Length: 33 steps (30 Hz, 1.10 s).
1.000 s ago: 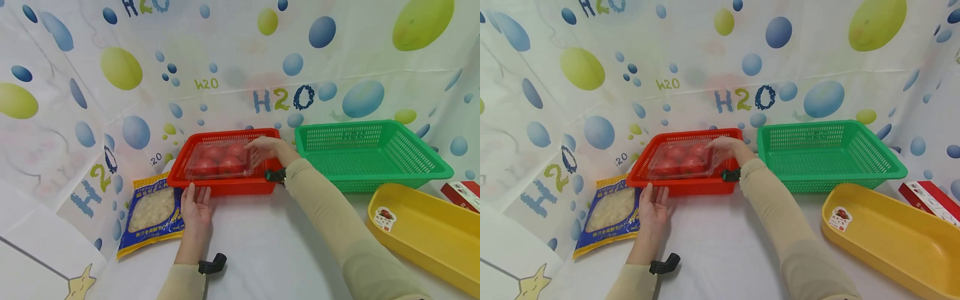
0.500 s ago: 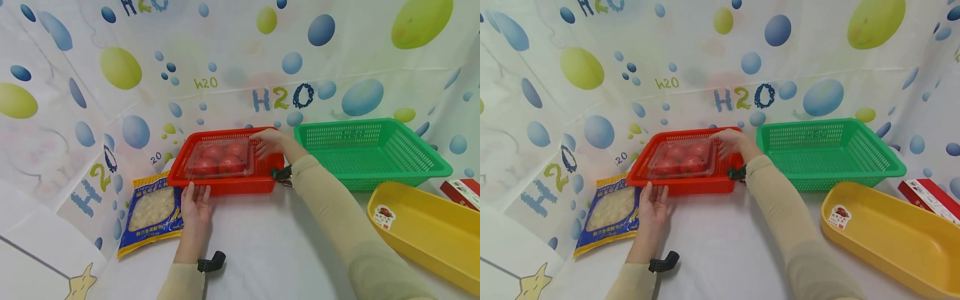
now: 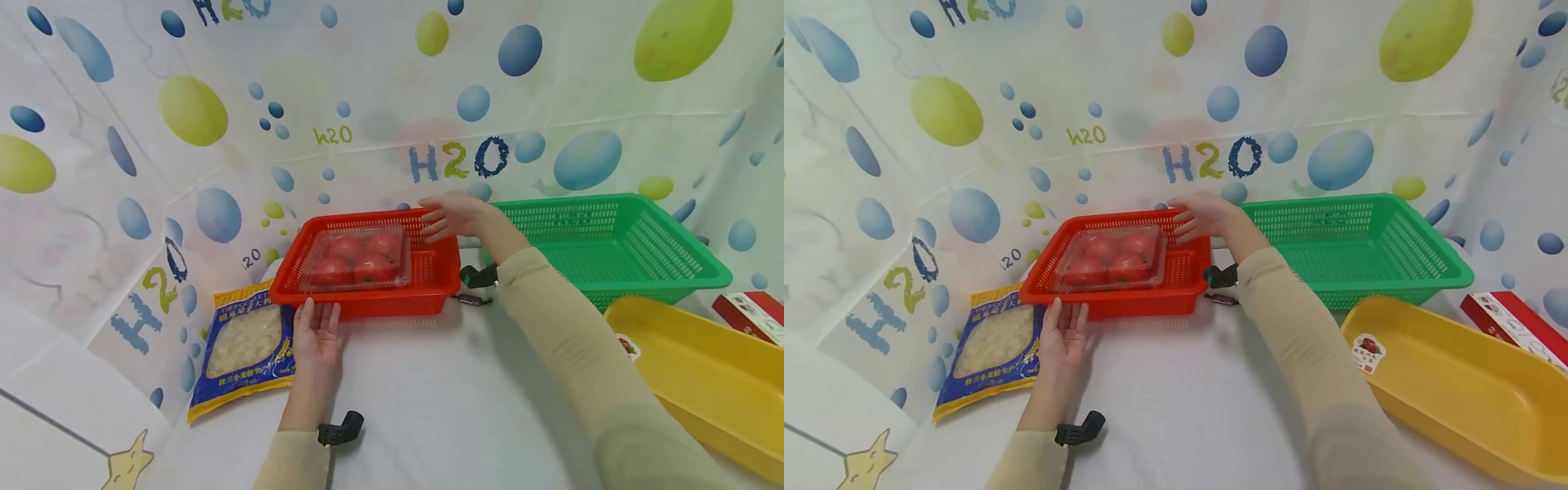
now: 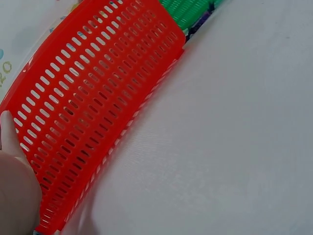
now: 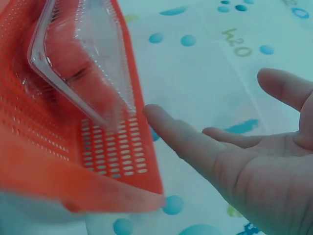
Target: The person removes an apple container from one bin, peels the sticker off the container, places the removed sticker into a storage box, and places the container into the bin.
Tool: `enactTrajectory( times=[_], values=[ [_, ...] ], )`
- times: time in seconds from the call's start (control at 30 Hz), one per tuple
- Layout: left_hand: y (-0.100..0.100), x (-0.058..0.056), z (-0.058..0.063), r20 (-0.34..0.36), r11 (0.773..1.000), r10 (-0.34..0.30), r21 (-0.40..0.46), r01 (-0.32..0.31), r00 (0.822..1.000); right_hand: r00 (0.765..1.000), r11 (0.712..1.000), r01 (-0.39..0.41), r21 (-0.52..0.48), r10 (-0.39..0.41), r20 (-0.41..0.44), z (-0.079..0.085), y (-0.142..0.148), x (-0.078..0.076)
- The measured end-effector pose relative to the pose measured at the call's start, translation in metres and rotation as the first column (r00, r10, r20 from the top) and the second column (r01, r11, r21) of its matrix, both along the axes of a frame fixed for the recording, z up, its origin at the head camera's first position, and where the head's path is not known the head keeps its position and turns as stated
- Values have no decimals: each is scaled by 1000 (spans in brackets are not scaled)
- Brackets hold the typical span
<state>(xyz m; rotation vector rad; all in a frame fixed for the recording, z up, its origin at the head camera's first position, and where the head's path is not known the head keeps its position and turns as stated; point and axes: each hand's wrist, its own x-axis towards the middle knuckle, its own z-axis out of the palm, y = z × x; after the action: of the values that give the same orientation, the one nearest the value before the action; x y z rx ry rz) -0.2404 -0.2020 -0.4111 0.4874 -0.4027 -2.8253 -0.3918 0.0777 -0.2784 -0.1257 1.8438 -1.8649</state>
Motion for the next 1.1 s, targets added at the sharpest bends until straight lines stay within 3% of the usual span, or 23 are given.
enactTrajectory(
  times=[0.2,0.4,0.7,0.87,0.93,1.0,1.1],
  values=[
    [-3,2,-4,39,997,-19,-70,21,999,998,1000,-23,-21,21,-58,5,13,9],
    [-1,12,-8,118,982,-83,-161,102,990,995,998,-34,-46,30,-90,13,22,21],
    [4,30,-3,118,907,-212,-345,240,970,994,990,-5,-140,-11,-110,30,35,39],
    [9,37,5,116,862,-232,-435,260,966,989,993,-5,-122,-13,-144,32,46,52],
    [10,40,10,101,827,-238,-500,256,966,986,993,7,-114,-26,-162,32,50,59],
    [11,42,15,71,771,-246,-590,239,967,982,993,28,-112,-48,-185,31,54,66],
    [11,41,23,-3,632,-264,-756,170,965,970,992,68,-105,-91,-224,29,61,78]
  ],
)
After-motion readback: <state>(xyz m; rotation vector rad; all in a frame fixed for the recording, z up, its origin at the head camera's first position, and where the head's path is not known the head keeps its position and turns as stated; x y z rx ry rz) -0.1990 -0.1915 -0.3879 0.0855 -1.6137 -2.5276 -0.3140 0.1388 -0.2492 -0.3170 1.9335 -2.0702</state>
